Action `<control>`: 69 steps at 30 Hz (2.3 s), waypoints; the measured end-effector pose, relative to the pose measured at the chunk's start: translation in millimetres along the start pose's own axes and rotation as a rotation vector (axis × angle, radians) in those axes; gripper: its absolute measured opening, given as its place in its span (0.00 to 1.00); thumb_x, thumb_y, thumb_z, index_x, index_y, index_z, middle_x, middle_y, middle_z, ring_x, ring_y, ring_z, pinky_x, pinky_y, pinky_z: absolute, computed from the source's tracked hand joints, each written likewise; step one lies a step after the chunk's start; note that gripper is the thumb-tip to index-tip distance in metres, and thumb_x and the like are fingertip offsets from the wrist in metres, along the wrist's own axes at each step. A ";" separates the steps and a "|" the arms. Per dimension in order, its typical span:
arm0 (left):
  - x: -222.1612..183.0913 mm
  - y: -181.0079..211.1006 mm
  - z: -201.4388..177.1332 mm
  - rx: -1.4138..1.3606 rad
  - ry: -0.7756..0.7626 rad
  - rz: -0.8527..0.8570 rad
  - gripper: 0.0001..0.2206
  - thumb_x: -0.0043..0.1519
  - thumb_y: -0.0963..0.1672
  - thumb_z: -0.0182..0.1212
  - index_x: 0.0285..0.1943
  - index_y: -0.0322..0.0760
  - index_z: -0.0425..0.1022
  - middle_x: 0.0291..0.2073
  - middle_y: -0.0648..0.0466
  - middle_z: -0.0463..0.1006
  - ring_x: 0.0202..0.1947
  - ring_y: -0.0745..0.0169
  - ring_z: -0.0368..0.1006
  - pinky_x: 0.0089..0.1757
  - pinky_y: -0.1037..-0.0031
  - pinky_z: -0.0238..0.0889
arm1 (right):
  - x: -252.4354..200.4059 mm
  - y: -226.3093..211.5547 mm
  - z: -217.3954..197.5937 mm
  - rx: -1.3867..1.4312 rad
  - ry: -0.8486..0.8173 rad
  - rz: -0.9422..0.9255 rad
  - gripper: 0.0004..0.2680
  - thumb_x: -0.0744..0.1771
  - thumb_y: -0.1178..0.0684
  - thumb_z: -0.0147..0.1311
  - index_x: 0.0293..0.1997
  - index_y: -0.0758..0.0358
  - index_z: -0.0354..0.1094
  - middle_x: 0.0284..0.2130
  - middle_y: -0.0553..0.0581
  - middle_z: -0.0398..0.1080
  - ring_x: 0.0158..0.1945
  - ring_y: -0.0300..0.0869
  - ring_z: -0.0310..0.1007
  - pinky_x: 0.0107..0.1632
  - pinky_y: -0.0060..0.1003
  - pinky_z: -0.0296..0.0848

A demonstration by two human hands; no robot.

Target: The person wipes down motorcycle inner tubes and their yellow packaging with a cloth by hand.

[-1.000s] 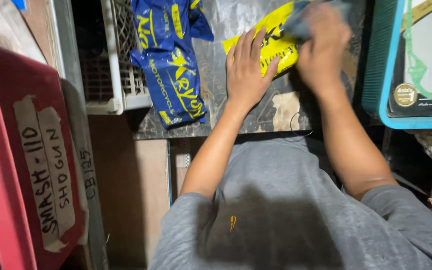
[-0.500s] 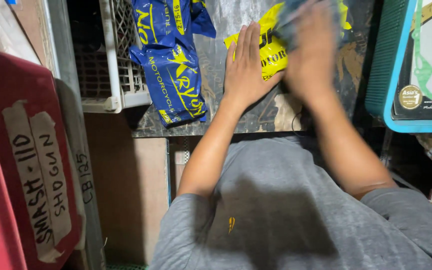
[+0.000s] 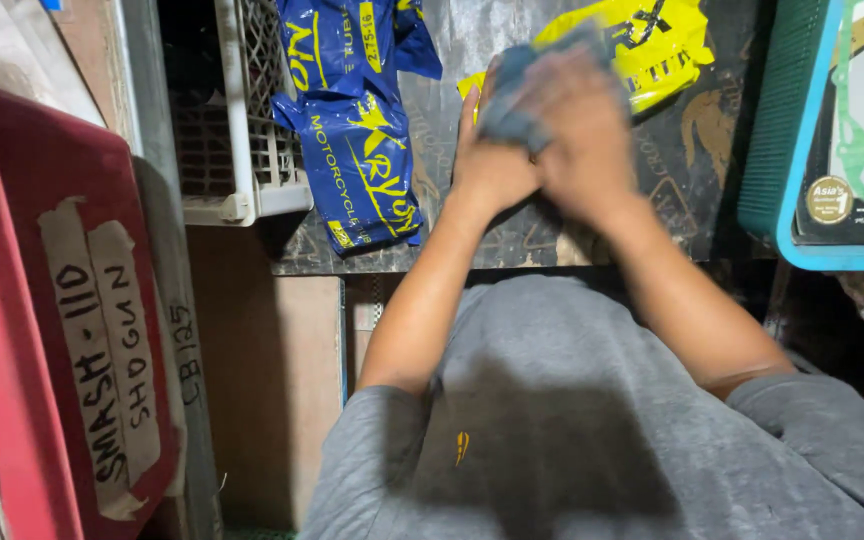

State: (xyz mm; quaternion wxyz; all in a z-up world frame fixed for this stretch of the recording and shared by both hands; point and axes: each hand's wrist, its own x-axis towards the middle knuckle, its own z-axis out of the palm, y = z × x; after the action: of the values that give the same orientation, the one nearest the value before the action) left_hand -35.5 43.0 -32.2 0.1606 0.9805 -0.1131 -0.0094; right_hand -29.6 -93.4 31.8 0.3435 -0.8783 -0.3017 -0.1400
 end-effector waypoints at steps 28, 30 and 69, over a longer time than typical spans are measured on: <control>4.9 -13.4 18.7 -0.043 0.088 0.068 0.60 0.58 0.63 0.77 0.82 0.30 0.36 0.81 0.44 0.44 0.83 0.45 0.38 0.74 0.50 0.40 | -16.8 112.0 -32.3 -0.024 0.189 0.227 0.09 0.71 0.66 0.52 0.56 0.80 0.68 0.45 0.77 0.75 0.40 0.66 0.72 0.44 0.52 0.70; 7.5 -17.9 15.7 0.025 0.064 0.066 0.61 0.54 0.63 0.83 0.82 0.34 0.41 0.81 0.47 0.46 0.82 0.49 0.40 0.74 0.60 0.42 | -16.8 100.1 -27.3 -0.024 0.233 0.201 0.08 0.71 0.66 0.49 0.56 0.79 0.66 0.45 0.75 0.72 0.41 0.65 0.70 0.46 0.52 0.68; 46.3 22.2 -77.4 -0.750 0.185 -0.058 0.19 0.67 0.48 0.46 0.29 0.27 0.70 0.20 0.48 0.73 0.20 0.59 0.62 0.29 0.64 0.64 | -71.9 103.6 8.7 0.891 1.005 0.269 0.11 0.76 0.55 0.42 0.65 0.69 0.58 0.61 0.63 0.66 0.63 0.47 0.65 0.68 0.40 0.59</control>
State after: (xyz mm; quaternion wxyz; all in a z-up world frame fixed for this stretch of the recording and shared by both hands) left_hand 9.0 36.3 49.1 0.5171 0.8532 -0.0594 0.0337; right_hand -20.4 -178.9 -60.8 0.7849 -0.5114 -0.0230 -0.3492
